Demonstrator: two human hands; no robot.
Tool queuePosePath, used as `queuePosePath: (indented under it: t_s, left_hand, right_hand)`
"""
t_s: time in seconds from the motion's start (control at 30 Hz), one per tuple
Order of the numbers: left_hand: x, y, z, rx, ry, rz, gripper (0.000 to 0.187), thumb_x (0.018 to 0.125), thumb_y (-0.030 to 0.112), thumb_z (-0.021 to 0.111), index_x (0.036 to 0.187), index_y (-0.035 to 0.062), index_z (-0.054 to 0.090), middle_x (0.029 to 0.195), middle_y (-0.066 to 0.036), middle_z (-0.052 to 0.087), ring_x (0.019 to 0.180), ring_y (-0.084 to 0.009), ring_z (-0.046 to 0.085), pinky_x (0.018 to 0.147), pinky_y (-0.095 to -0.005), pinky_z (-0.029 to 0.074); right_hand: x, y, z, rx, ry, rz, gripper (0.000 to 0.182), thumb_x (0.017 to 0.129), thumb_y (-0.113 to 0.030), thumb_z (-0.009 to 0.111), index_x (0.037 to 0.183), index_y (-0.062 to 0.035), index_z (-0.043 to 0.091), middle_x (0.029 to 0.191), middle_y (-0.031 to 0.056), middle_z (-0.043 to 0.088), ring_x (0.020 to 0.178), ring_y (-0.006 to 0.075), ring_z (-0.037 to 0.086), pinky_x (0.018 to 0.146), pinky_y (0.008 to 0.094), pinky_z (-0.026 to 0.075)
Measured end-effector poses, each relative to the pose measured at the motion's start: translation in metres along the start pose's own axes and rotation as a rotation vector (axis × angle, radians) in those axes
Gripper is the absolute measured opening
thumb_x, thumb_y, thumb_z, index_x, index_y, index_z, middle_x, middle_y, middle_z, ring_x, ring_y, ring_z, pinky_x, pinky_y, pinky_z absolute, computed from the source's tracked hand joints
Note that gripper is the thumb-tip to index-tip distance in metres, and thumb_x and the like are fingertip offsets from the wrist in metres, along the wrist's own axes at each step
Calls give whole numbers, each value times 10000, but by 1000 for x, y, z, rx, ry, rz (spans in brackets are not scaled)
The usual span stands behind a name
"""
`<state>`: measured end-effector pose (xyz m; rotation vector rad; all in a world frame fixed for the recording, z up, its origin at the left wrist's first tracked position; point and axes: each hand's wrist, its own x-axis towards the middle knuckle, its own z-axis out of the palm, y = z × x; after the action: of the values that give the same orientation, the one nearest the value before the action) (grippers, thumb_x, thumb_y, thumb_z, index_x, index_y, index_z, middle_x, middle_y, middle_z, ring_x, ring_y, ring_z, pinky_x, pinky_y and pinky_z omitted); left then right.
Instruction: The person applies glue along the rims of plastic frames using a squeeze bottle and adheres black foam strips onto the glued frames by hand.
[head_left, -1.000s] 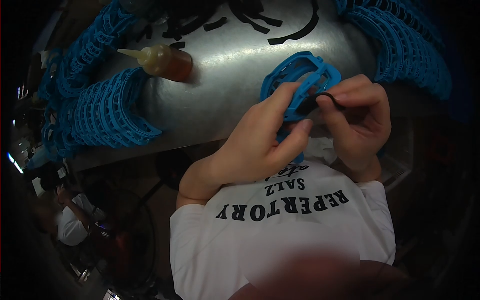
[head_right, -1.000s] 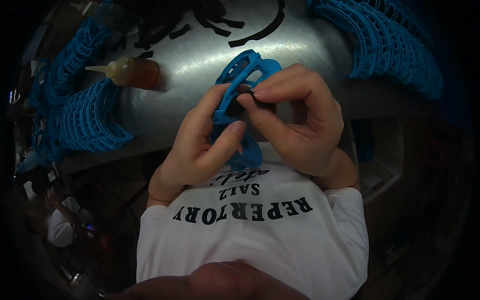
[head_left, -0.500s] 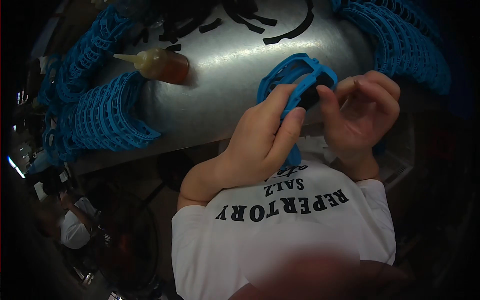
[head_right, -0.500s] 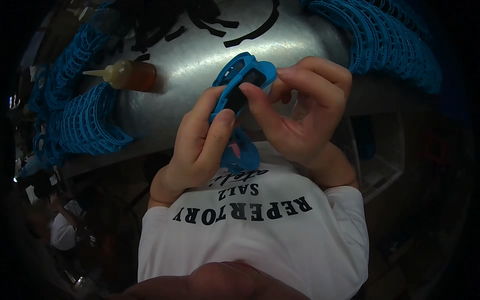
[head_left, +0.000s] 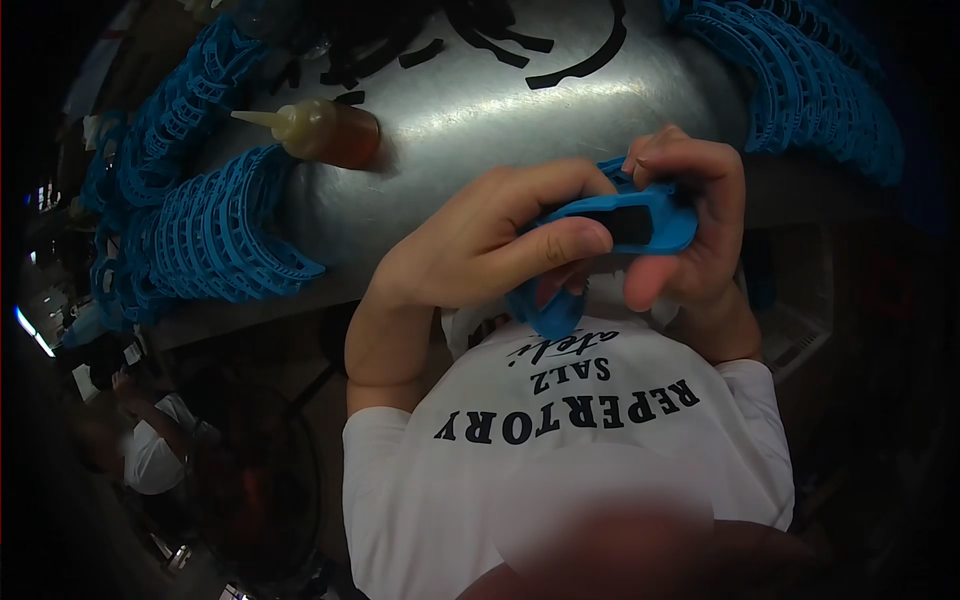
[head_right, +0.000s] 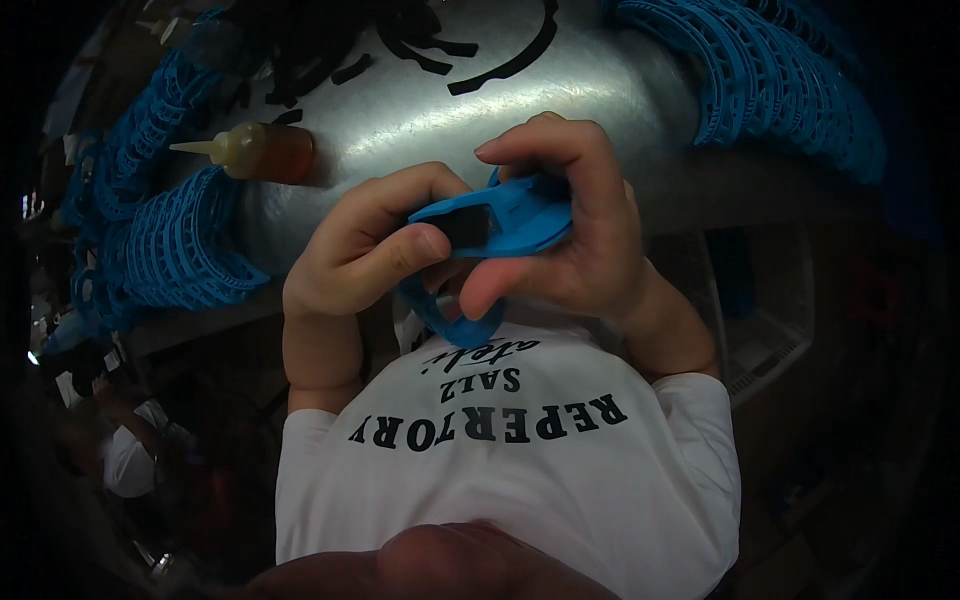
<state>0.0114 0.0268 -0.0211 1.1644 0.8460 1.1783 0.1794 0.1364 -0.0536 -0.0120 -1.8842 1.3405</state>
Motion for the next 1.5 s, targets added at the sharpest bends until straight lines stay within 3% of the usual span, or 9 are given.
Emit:
queuePosePath:
  t_s: [0.17, 0.73, 0.87, 0.97, 1.1, 1.17, 1.33, 1.4, 1.5]
  left_hand:
    - [6, 5, -8, 26, -135, -42, 278, 916, 248, 550, 958, -26, 526, 745, -30, 540, 620, -62, 508, 527, -194, 407]
    - [5, 6, -13, 89, -167, -79, 279, 891, 240, 588, 944, -32, 552, 799, -60, 557, 663, -101, 537, 567, -230, 444]
    - [5, -3, -16, 131, -177, -24, 359, 850, 281, 639, 991, -36, 547, 814, -80, 568, 752, -146, 586, 694, -259, 474]
    - [-8, -22, -1, -192, 278, 162, 288, 818, 180, 677, 980, -27, 560, 905, -118, 625, 774, -192, 636, 802, -305, 481]
    - [-49, -69, -19, -357, 60, 48, 439, 748, 170, 736, 1067, -61, 542, 1007, -166, 604, 875, -234, 629, 934, -366, 413]
    - [-60, -78, -18, -235, 203, 144, 482, 724, 154, 747, 1094, -69, 535, 1011, -174, 607, 831, -221, 640, 845, -342, 465]
    - [-86, -56, -12, -170, 443, 182, 467, 705, 111, 743, 1078, -88, 544, 976, -180, 621, 697, -196, 648, 617, -281, 516]
    - [-85, -53, -7, -159, 470, 196, 457, 705, 106, 743, 1070, -89, 549, 954, -176, 626, 664, -190, 644, 575, -268, 506]
    - [-84, -52, -4, -139, 512, 220, 438, 703, 97, 743, 1052, -91, 558, 909, -169, 636, 596, -178, 635, 489, -242, 486]
  right_hand:
    - [4, -10, 7, -106, -6, 20, 792, 543, -447, 835, 1108, -31, 467, 850, 52, 547, 700, 121, 512, 621, 237, 426]
    - [11, -19, 10, -192, -94, 11, 769, 530, -423, 844, 1085, -34, 480, 826, 56, 565, 695, 143, 521, 614, 252, 428]
    - [10, -19, 5, -204, -42, 2, 758, 529, -408, 850, 1082, -37, 486, 820, 50, 562, 689, 136, 513, 620, 249, 426]
    - [6, -12, 2, -202, 19, -94, 743, 527, -400, 856, 1067, -38, 496, 825, 52, 557, 688, 129, 504, 631, 239, 420]
    - [-7, -3, 3, -171, 151, -165, 661, 564, -358, 849, 1050, -44, 529, 861, 68, 564, 700, 143, 533, 631, 241, 440]
    - [-9, -3, 3, -136, 196, -175, 625, 583, -339, 844, 1046, -48, 543, 878, 75, 568, 706, 152, 550, 628, 245, 452]
    - [-8, -15, -8, -460, -50, -221, 507, 711, -233, 758, 1124, -66, 515, 959, 105, 561, 885, 272, 619, 717, 360, 537]
    - [-6, -16, -11, -540, -126, -299, 459, 740, -147, 729, 1146, -73, 528, 1008, 130, 564, 918, 328, 635, 709, 393, 565]
    - [-5, -17, -11, -578, -144, -315, 439, 748, -142, 718, 1141, -70, 536, 1020, 137, 556, 920, 332, 635, 725, 400, 568]
